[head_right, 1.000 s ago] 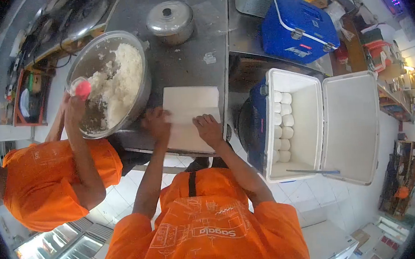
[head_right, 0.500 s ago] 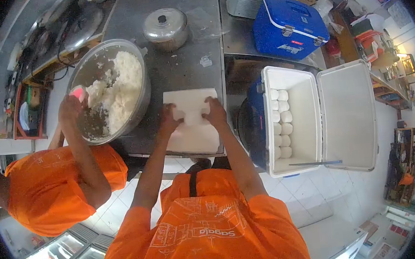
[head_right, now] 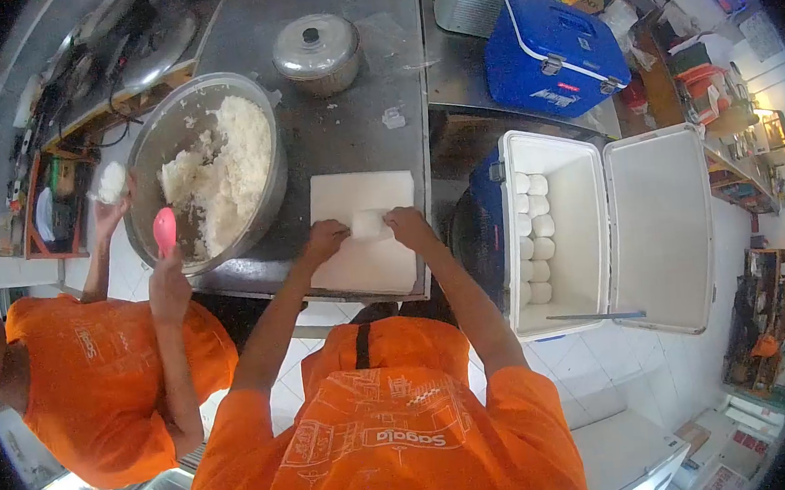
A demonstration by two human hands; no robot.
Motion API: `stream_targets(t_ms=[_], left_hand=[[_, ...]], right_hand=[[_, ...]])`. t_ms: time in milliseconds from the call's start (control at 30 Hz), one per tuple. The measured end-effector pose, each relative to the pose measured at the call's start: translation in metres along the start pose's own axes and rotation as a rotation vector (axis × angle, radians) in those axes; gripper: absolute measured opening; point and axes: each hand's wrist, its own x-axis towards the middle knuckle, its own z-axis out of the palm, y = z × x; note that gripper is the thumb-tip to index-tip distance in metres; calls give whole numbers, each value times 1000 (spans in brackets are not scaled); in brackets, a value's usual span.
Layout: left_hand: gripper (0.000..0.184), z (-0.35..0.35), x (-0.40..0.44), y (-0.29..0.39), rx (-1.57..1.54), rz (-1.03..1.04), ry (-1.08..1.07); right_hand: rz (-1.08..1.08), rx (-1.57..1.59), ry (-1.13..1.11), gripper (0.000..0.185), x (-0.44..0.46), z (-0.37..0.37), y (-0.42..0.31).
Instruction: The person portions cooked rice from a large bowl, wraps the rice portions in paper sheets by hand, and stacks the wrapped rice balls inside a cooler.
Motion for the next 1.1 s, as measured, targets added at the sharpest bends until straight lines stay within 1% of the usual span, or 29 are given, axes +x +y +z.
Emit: stream_targets(t_ms=[33, 67, 100, 133, 167, 200, 233, 267, 300, 333, 367, 400, 433, 467, 500, 533, 600, 633, 667, 700, 733, 767, 800, 833, 867, 933, 1000, 1067, 1100], left_hand=[[18, -9, 10, 1, -66, -122, -200], [18, -17, 21, 3, -64, -121, -196], [21, -23, 29, 4, -120, -267, -281], [24, -24, 32, 6, -178, -416, -369], [24, -22, 32, 11, -178, -414, -368], [29, -16, 33, 17, -73, -427, -262], [35, -13, 33, 21, 34, -437, -157], [35, -13, 27, 22, 38, -435, -161], [37, -8, 20, 16, 66, -217, -40], [40, -5, 15, 14, 93, 6, 83], [40, -1, 10, 13, 98, 14, 83], [35, 1, 4, 14, -139, -64, 24], [30, 7, -5, 12, -377, -145, -42], [30, 17, -12, 13, -374, -138, -46], [30, 35, -18, 11, -788, -149, -14], [30, 49, -22, 14, -1205, -161, 14], [30, 46, -15, 53, -1269, -205, -70], [31, 54, -8, 66, -1313, -275, -28], [33, 61, -4, 79, -1353, -347, 11], [38, 41, 1, 113, -1181, -306, 36], [38, 51, 8, 111, -1180, -297, 5], [36, 61, 17, 108, -1115, -276, -18], [33, 70, 27, 108, -1049, -252, -42], [22, 59, 35, 130, -1166, -249, -169], [22, 50, 43, 156, -1160, -239, -208], [14, 44, 61, 200, -1186, -421, -149], [26, 99, 96, 169, -809, -126, -83], [38, 46, 106, 257, -1396, -482, -197], [43, 58, 114, 264, -1126, -471, -61]], right_hand=[[-2, 1, -1, 16, 7, -5, -2], [114, 54, -108, 17, 15, -13, -3], [232, 108, -213, 19, 22, -19, -5], [232, 108, -213, 19, 29, -22, -8], [316, 67, -248, 21, 37, -23, -13], [401, 25, -281, 23, 41, -21, -11], [401, 25, -276, 23, 43, -20, -9], [234, -36, -174, 24, 42, -16, -9], [70, -97, -73, 25, 40, -12, -7], [72, -96, -66, 25, 37, -13, -7], [65, 119, -117, 22, 32, -16, -5], [55, 332, -168, 20, 29, -20, -4], [57, 334, -160, 20, 20, -28, -14], [194, 698, -194, 21, 8, -39, -22], [332, 1065, -220, 23, -5, -49, -35], [337, 1068, -205, 23, -18, -55, -46], [452, 1226, 77, 24, -42, -62, -60], [514, 1156, 200, 26, -51, -61, -62], [532, 1159, 223, 26, -61, -65, -61], [497, 1135, 294, 25, -67, -74, -57], [464, 1112, 369, 24, -74, -84, -57], [518, 986, 462, 23, -80, -93, -57], [530, 984, 498, 23, -86, -107, -60], [515, 950, 557, 24, -94, -121, -65], [499, 914, 615, 25, -101, -131, -67], [499, 941, 692, 25, -114, -140, -63], [424, 740, 814, 25, -121, -150, -52], [413, 658, 836, 23, -126, -172, -64], [362, 751, 872, 24, -126, -177, -66]])
